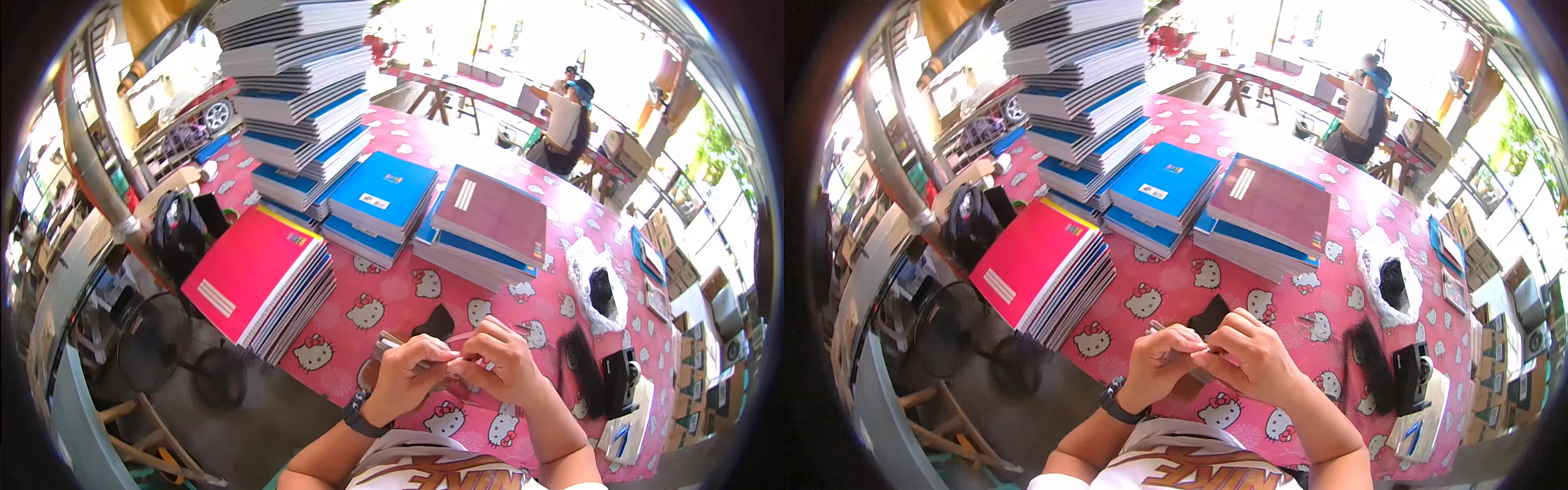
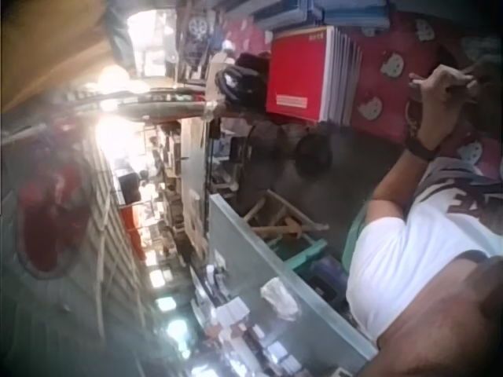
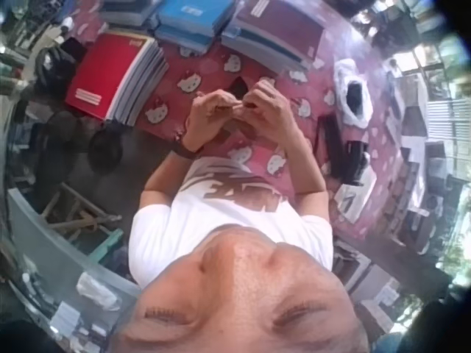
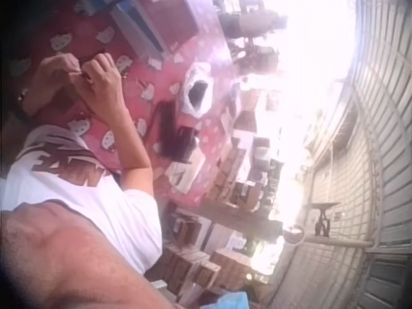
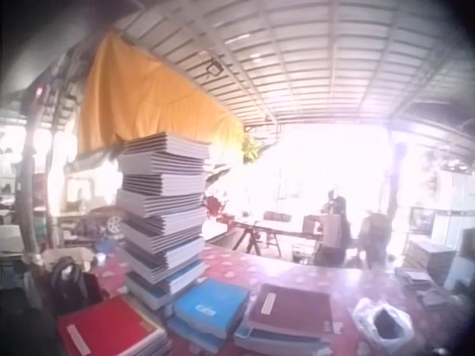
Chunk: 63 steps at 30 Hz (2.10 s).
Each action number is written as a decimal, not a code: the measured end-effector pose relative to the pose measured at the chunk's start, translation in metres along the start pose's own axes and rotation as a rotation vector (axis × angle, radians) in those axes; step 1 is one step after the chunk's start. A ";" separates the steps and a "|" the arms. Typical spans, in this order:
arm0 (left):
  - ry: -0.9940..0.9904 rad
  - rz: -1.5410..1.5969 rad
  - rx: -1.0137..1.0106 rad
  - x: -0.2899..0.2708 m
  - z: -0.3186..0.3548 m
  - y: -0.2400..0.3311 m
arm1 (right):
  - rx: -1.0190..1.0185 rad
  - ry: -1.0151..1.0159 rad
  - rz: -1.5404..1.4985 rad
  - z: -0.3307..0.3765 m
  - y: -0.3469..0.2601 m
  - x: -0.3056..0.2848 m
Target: The person binds notebooks by manually threading spiral coils into pre-punched holes of covers and paper stacks, then using a small hand tool to crimp the ends of the coil. They handle and stack several notebooks of various colors, including red, yellow, and brown.
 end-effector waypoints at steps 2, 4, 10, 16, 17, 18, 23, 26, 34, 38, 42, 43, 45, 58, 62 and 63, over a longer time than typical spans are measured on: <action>0.099 0.111 -0.142 0.005 0.006 -0.001 | 0.008 0.028 0.018 0.002 -0.003 0.000; 0.090 0.013 -0.133 0.006 0.009 -0.006 | 0.014 0.052 0.036 0.004 -0.007 0.002; 0.073 -0.203 -0.130 0.005 0.011 -0.010 | 0.035 0.065 0.061 0.010 -0.008 0.012; 0.518 -0.510 0.212 -0.119 0.015 0.059 | 0.091 0.239 -0.052 -0.002 0.040 -0.044; 0.488 -0.510 0.259 -0.158 0.001 0.106 | 0.280 0.274 -0.013 0.000 0.071 -0.052; 0.574 -0.726 0.304 -0.173 -0.017 0.122 | 0.470 0.308 0.025 0.003 0.104 -0.054; 0.283 -1.474 0.116 -0.228 -0.145 0.141 | 0.314 0.358 0.467 -0.011 0.201 -0.038; -0.060 -1.538 0.040 -0.235 -0.157 0.061 | 0.307 0.370 0.555 -0.035 0.224 -0.025; -0.185 -1.525 -0.439 -0.270 -0.090 -0.089 | 0.424 0.136 0.827 -0.053 0.239 -0.004; -0.066 -1.557 -0.111 -0.244 -0.097 -0.080 | 0.472 0.069 0.781 -0.059 0.243 -0.014; -0.140 -1.030 0.043 -0.161 -0.126 -0.093 | 0.459 -0.066 0.558 -0.063 0.252 -0.039; -0.139 -0.961 0.063 -0.145 -0.134 -0.102 | 0.449 -0.078 0.567 -0.066 0.251 -0.039; -0.136 -0.889 0.090 -0.121 -0.149 -0.124 | 0.441 -0.087 0.561 -0.067 0.252 -0.041; 0.131 0.149 -0.671 -0.083 -0.182 -0.217 | 0.377 -0.171 0.817 -0.066 0.247 -0.028; 0.199 0.360 -0.681 -0.081 -0.174 -0.226 | 0.370 -0.156 0.753 -0.064 0.244 -0.032; 0.222 0.464 -0.659 -0.077 -0.173 -0.228 | 0.368 -0.142 0.752 -0.063 0.243 -0.033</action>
Point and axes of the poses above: each hand's wrist, its own z-axis away from the middle knuckle, its own x-axis out of the palm, y = z × x, the point moved 3 cm from there along -z, towards the middle knuckle, and after that the axes turned 2 degrees about z, right-handed, at the moved point
